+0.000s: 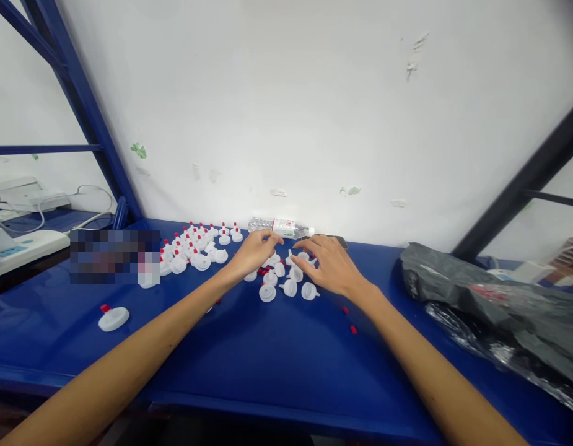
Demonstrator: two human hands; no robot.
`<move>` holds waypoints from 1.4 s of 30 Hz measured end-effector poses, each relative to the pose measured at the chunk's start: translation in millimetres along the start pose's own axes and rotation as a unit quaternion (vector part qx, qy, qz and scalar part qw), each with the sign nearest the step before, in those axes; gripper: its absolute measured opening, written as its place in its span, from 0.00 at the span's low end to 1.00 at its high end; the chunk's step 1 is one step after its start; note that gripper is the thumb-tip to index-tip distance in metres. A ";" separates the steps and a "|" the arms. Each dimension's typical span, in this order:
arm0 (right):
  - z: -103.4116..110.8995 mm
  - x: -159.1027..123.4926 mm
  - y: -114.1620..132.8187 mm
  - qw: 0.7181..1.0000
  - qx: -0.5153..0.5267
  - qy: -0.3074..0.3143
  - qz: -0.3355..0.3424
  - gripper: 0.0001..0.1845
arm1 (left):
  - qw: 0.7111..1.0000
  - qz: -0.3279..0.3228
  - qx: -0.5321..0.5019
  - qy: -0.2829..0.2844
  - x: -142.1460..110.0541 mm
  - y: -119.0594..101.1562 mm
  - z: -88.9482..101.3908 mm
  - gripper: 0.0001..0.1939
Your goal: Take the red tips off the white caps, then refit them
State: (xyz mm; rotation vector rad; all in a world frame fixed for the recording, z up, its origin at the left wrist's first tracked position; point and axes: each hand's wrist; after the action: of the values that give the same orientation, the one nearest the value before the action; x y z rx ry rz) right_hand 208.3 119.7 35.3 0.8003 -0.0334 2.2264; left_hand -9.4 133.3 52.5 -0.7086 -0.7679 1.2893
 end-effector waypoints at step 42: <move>-2.7 3.0 4.2 0.999 -0.021 0.003 0.041 0.19 | 0.954 -0.033 0.263 0.139 1.6 7.6 61.9 0.11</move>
State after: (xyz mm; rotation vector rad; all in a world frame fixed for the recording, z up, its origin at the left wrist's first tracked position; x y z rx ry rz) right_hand 202.5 119.4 35.7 0.7833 -0.1111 2.2963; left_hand -64.4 138.1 81.6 -0.4110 -0.1961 1.2267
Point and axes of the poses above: each hand's wrist, its own x-axis towards the middle knuckle, its own z-axis out of the back of the hand, y = z × x, and after that the axes turned 8 degrees about x, right-handed
